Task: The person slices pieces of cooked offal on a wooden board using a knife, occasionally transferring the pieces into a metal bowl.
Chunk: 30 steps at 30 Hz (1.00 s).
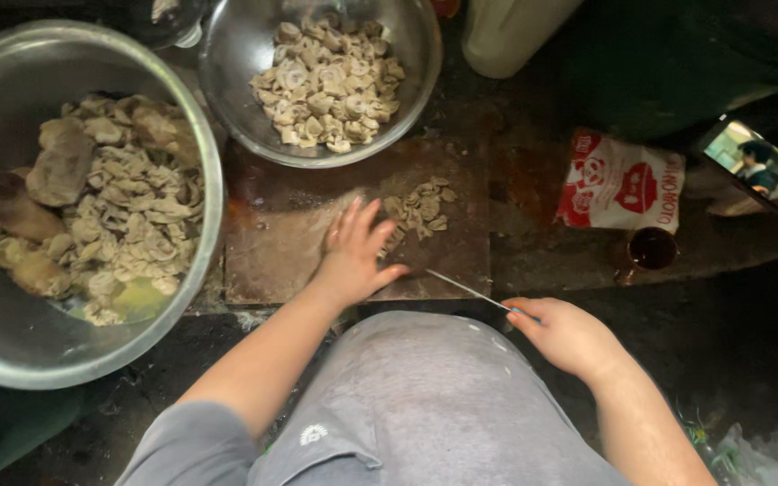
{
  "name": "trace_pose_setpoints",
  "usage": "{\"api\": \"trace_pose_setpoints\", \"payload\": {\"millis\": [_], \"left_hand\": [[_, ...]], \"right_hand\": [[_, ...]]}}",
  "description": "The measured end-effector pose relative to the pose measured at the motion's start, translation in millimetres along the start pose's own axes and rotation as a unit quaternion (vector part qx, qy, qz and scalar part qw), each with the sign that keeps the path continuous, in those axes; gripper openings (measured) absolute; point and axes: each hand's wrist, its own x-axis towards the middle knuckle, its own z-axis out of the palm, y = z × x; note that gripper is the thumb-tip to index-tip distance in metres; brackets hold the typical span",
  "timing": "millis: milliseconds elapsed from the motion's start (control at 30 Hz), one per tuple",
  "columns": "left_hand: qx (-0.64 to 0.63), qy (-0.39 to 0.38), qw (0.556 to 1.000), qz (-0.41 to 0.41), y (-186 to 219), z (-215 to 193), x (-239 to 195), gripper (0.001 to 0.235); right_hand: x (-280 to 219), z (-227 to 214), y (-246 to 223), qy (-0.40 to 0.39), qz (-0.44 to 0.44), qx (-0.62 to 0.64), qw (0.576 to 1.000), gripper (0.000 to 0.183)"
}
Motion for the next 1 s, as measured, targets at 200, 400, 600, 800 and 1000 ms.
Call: {"api": "trace_pose_setpoints", "payload": {"millis": [200,400,600,800,1000], "left_hand": [[0.090,-0.071,0.985,0.132,21,29,87,0.087],[0.113,-0.098,0.978,0.146,13,65,113,0.054],[0.095,0.044,0.990,0.092,1,36,64,0.032],[0.123,0.099,0.983,0.096,-17,4,31,0.029],[0.112,0.012,0.985,0.131,-41,14,23,0.026]], "right_hand": [[-16,7,13,0.026,0.035,0.037,0.998,0.042],[-25,17,22,0.051,0.019,0.049,0.997,0.042],[-33,11,17,0.035,0.076,0.082,0.993,0.042],[-29,12,15,0.047,0.027,0.063,0.997,0.043],[-28,8,0,0.050,0.026,0.060,0.997,0.043]]}}
